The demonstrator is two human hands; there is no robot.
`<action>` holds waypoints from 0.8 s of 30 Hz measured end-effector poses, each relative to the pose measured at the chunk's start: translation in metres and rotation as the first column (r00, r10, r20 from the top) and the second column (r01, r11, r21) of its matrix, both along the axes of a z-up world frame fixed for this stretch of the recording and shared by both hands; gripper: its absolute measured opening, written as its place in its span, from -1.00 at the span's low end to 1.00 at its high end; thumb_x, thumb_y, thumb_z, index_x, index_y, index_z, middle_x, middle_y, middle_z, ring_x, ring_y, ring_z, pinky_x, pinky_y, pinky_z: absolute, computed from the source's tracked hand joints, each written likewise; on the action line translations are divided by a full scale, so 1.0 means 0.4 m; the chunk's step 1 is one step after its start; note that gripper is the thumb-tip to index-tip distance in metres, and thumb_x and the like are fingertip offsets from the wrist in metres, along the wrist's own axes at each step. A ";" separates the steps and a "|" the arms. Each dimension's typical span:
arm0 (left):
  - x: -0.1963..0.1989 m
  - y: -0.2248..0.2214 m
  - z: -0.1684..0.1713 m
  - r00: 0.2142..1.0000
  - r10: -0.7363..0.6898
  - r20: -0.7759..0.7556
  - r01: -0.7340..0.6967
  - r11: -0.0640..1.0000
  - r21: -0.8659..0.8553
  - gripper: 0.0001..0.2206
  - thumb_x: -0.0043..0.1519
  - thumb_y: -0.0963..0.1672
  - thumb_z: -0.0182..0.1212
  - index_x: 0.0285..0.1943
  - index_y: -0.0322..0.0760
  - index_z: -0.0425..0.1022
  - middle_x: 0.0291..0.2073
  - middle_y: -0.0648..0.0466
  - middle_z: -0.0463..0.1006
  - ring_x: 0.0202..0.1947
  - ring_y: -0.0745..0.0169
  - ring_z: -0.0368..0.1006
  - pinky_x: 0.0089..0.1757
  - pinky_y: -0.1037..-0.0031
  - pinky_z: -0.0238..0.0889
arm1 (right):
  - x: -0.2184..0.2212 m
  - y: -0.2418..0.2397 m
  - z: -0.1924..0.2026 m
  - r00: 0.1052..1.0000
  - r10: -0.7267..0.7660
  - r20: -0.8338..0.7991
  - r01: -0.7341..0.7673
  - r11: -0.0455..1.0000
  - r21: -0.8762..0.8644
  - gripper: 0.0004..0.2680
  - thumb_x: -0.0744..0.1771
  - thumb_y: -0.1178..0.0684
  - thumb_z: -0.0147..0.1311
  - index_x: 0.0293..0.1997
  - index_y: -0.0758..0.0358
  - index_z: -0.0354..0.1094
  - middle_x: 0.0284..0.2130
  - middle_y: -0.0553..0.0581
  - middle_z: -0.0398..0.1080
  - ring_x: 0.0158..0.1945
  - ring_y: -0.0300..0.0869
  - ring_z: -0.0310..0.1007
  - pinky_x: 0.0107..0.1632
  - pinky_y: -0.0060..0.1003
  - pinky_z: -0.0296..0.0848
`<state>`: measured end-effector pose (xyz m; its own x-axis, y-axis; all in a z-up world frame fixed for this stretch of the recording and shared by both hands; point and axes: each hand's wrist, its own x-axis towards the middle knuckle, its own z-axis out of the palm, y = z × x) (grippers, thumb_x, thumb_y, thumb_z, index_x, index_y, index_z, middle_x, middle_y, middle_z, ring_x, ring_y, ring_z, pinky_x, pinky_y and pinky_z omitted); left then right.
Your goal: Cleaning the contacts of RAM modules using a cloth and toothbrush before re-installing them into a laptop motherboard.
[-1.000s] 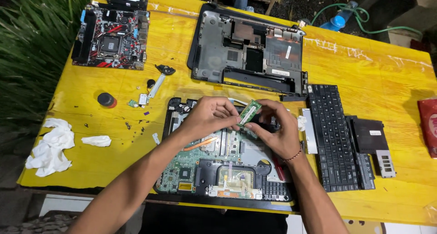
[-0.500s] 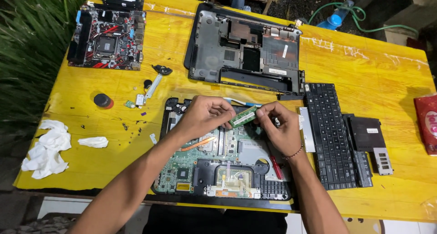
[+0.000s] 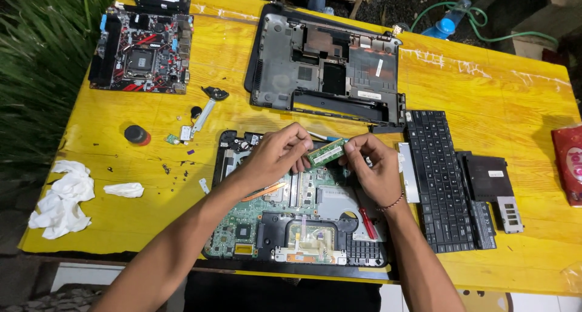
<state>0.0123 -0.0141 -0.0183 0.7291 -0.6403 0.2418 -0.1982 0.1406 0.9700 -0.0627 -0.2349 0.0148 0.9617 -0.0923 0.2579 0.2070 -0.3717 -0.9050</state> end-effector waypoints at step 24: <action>0.005 0.005 -0.003 0.976 0.175 -0.128 -0.187 0.979 -0.085 -0.77 0.26 -0.14 0.27 -0.11 -0.52 0.51 -0.34 -0.24 0.60 -0.34 0.04 0.60 -0.29 0.38 0.57 | 0.023 -0.150 -0.043 0.961 -0.072 0.266 0.215 0.801 -0.558 -0.97 0.35 0.12 0.24 -0.18 0.17 0.53 -0.40 0.16 0.52 -0.29 0.06 0.50 -0.09 -0.14 0.44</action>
<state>0.0142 -0.0121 -0.0194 0.8580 -0.4732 0.1998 -0.1122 0.2069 0.9719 -0.0535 -0.2949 -0.0022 0.8600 0.0098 0.5103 0.2758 -0.8502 -0.4485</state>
